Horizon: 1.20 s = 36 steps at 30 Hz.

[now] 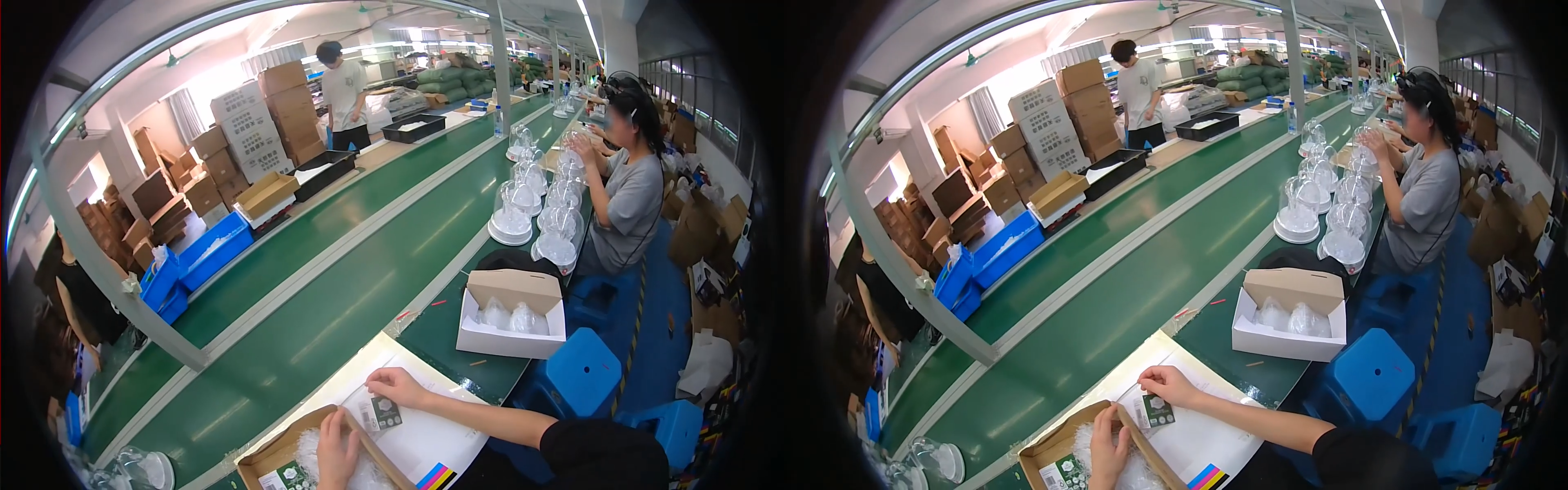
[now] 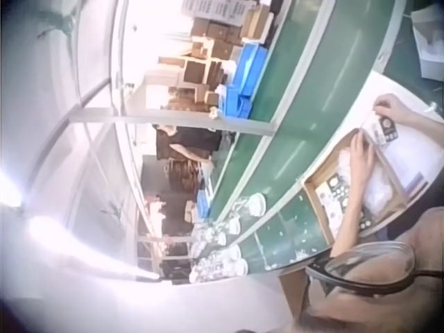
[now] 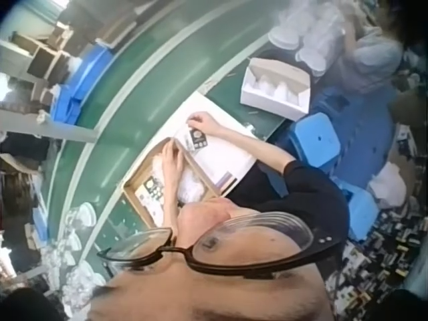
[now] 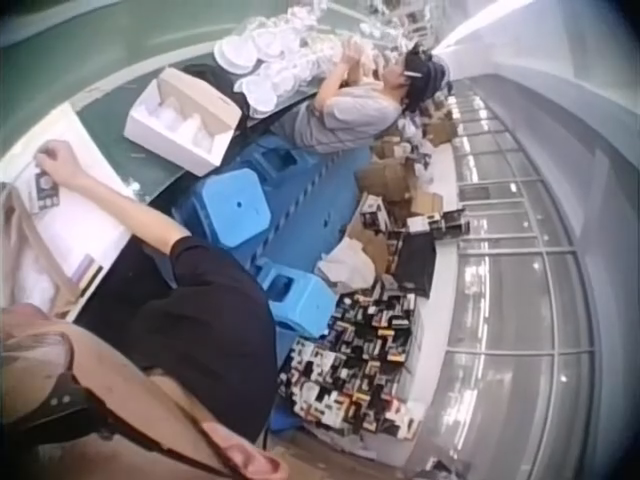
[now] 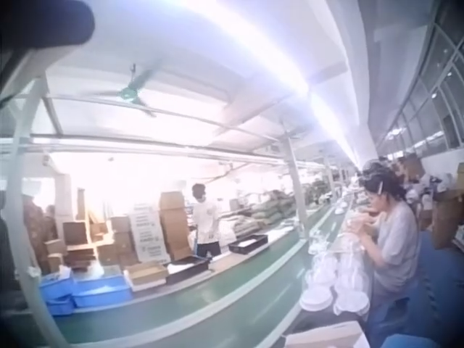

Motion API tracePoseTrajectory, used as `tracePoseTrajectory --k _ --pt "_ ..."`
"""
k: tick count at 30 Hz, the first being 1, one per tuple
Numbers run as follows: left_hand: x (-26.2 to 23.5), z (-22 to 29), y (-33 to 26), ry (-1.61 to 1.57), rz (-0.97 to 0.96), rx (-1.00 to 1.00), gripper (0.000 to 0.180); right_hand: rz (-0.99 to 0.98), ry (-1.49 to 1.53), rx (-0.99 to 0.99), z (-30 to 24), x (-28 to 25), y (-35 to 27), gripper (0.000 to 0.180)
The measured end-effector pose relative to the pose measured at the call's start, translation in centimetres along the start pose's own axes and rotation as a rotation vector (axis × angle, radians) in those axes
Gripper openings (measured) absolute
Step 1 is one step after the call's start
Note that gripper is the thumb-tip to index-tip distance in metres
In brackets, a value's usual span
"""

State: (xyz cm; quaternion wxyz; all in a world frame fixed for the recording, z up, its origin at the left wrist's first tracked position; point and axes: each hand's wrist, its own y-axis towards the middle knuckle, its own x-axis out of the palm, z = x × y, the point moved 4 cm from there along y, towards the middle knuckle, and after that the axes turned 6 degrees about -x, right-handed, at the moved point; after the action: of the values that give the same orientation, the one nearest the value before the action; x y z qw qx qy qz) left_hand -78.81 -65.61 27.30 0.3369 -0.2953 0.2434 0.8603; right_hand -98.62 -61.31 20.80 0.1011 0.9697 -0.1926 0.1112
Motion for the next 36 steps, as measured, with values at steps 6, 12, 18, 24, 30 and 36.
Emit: tracePoseTrajectory --k 6,12,18,24,30,36 --pt "-0.1 -0.2 -0.1 0.012 0.005 0.01 0.046 0.001 0.002 0.021 0.2 0.0 0.0 0.017" --pt "-0.2 0.0 0.0 0.015 0.01 0.016 0.047 -0.008 0.026 0.012 0.2 0.0 0.1 0.016" --pt "-0.5 0.7 0.0 0.018 0.008 0.011 0.047 0.001 0.002 0.021 0.5 -0.2 0.1 0.015" --pt "-0.2 -0.3 -0.1 -0.051 -0.031 -0.054 0.052 -0.005 0.02 0.019 0.7 -0.2 0.1 0.016" --pt "-0.4 0.4 -0.1 -0.003 -0.008 -0.015 0.047 0.024 0.035 0.001 0.6 0.0 0.1 0.015" --pt "-0.4 0.3 -0.1 -0.025 -0.005 -0.022 0.047 0.007 -0.006 0.025 0.8 -0.3 0.1 0.017"
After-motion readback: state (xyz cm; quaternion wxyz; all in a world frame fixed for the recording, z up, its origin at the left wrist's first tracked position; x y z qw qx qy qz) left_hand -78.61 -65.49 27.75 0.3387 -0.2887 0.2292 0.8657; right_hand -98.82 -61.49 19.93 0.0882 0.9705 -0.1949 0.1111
